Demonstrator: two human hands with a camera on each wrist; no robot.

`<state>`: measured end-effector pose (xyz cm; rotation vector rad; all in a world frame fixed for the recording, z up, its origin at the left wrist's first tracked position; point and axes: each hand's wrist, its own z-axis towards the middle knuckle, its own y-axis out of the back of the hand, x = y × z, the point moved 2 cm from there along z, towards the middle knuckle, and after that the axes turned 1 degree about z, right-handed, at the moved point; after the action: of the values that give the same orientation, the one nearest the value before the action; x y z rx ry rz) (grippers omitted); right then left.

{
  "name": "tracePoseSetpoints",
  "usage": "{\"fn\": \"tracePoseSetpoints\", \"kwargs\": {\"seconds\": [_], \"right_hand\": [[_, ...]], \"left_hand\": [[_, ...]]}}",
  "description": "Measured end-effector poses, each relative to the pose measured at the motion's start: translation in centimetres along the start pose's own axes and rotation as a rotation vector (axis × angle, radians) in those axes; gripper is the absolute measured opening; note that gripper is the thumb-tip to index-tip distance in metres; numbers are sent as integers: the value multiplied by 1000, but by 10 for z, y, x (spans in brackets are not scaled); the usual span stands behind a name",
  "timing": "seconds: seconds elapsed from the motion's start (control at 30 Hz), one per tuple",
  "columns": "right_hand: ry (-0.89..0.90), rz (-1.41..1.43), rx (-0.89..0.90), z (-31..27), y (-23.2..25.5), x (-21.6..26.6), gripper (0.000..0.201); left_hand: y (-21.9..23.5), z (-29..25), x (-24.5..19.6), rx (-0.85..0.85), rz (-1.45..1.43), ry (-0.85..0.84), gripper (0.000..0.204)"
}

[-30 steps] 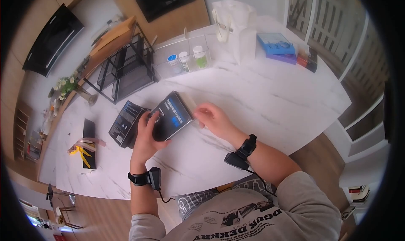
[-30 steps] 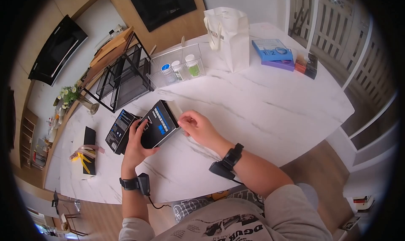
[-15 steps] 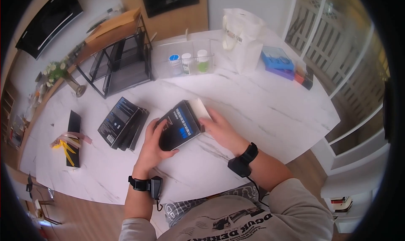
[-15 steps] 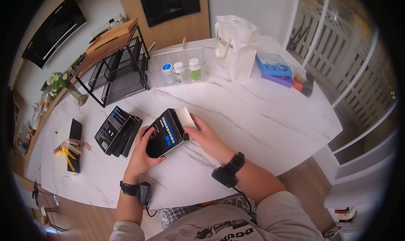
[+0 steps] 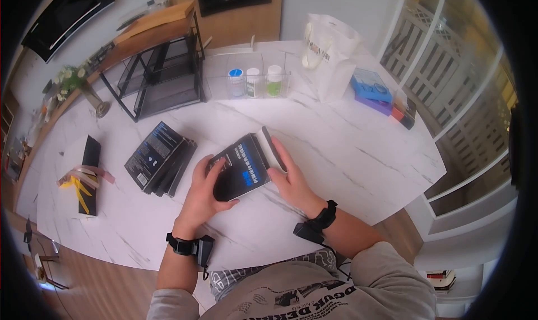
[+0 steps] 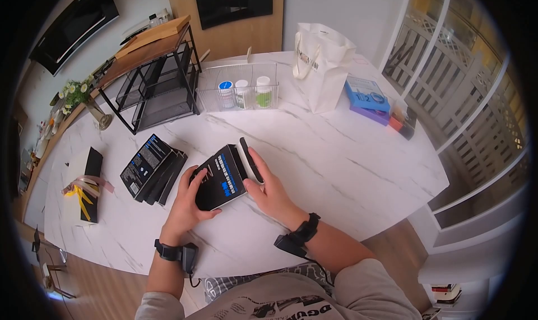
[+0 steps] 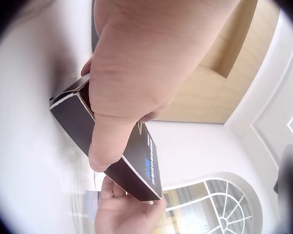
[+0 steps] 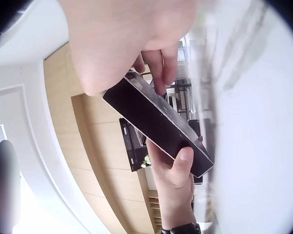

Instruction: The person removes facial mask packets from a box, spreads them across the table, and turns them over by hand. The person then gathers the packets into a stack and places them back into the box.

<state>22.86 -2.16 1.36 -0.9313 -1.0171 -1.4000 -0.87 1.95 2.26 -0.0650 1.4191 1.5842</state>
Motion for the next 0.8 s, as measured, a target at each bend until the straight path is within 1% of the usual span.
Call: {"fn": "tracePoseSetpoints", "kwargs": {"seconds": [0.1, 0.17, 0.23, 0.3, 0.4, 0.5, 0.6, 0.7, 0.8], "right_hand": [[17, 61, 14, 1, -1, 3, 63], [93, 34, 35, 1, -2, -2, 60], [78, 20, 54, 1, 0, -4, 57], [-32, 23, 74, 0, 1, -1, 53], [-106, 12, 71, 0, 1, 6, 50], [-21, -12, 49, 0, -1, 1, 50], [-21, -21, 53, 0, -3, 1, 51], [-23, 28, 69, -1, -4, -2, 53], [-20, 33, 114, 0, -6, -9, 57]], "left_hand": [[1, 0, 1, 4, 8, -28, 97], [1, -1, 0, 7, 25, -23, 98], [1, 0, -1, 9, 31, -17, 100], [2, 0, -1, 17, 27, -2, 104], [1, 0, 0, 5, 47, -7, 104], [2, -1, 0, 2, 49, -13, 103], [4, 0, -2, 1, 37, -18, 103], [4, 0, -2, -5, 56, -22, 103], [3, -1, 1, -6, 44, -7, 103]]}}
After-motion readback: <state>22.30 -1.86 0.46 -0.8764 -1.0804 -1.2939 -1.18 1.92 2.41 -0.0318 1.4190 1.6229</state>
